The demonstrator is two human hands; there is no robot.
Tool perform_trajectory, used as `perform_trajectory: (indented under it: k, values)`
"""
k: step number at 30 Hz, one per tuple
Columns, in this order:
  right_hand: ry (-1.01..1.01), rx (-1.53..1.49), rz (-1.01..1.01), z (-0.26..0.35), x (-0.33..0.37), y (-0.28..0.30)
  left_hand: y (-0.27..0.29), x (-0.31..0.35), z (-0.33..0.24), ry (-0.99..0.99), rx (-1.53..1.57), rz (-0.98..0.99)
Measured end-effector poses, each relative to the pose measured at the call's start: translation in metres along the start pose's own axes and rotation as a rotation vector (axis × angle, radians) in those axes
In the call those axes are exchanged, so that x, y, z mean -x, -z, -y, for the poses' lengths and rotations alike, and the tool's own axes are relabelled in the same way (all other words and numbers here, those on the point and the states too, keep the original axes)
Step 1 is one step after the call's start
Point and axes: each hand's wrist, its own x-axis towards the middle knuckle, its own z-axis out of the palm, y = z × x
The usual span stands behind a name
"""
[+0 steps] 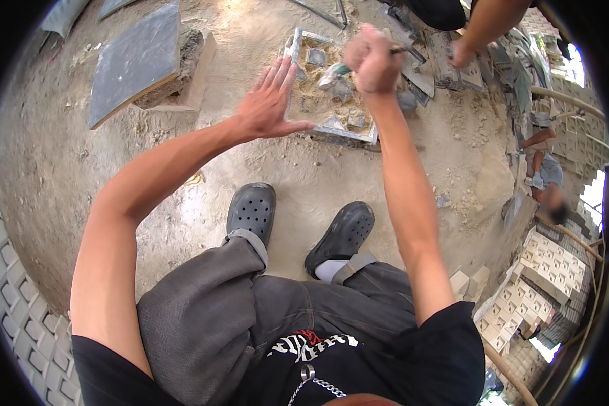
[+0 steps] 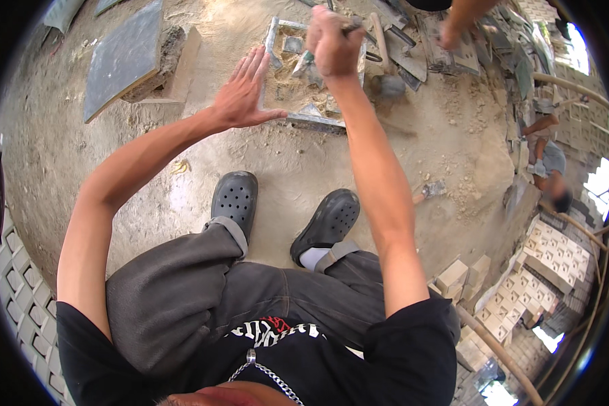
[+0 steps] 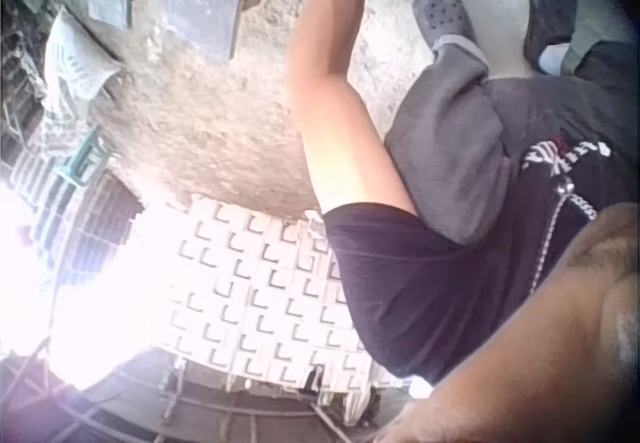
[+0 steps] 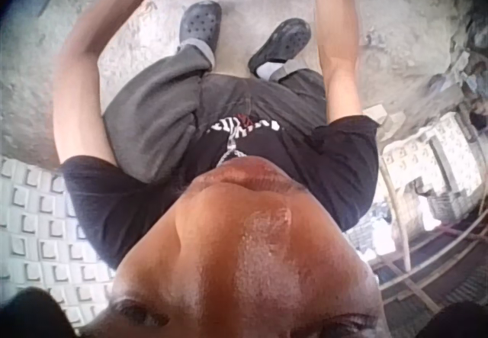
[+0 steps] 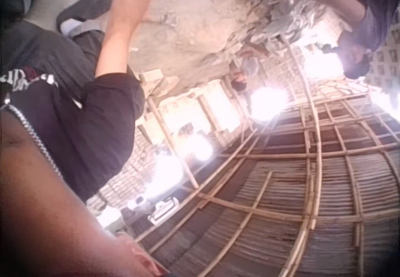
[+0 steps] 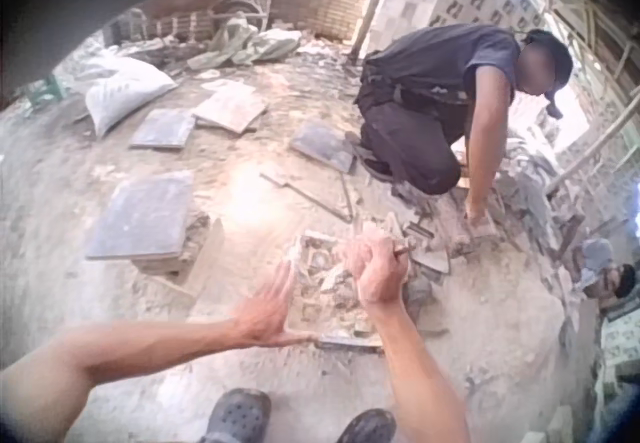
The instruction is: The person carves and finishes a decorative masonry tile by hand. They use a small trowel-like tool to scrape and shape the internal contours of the stone design, then clear away debris and dust with their hands.
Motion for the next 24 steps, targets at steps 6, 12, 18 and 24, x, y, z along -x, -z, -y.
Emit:
perform_trajectory:
  k: [6,12,18,24]
  values:
    - [-0.082,-0.031,-0.145,-0.013,0.006,-0.009,-0.016,-0.004,-0.007,0.012,0.139,-0.043]
    - [0.101,0.024,0.075,-0.012,0.031,-0.019,-0.008,0.002,0.008,-0.02,0.08,-0.049]
    - [0.083,-0.098,0.221,0.003,0.035,-0.025,-0.003,0.002,0.003,0.042,0.004,0.035]
    - [0.049,-0.072,0.26,0.002,0.037,-0.021,-0.002,0.011,-0.012,0.139,0.054,0.026]
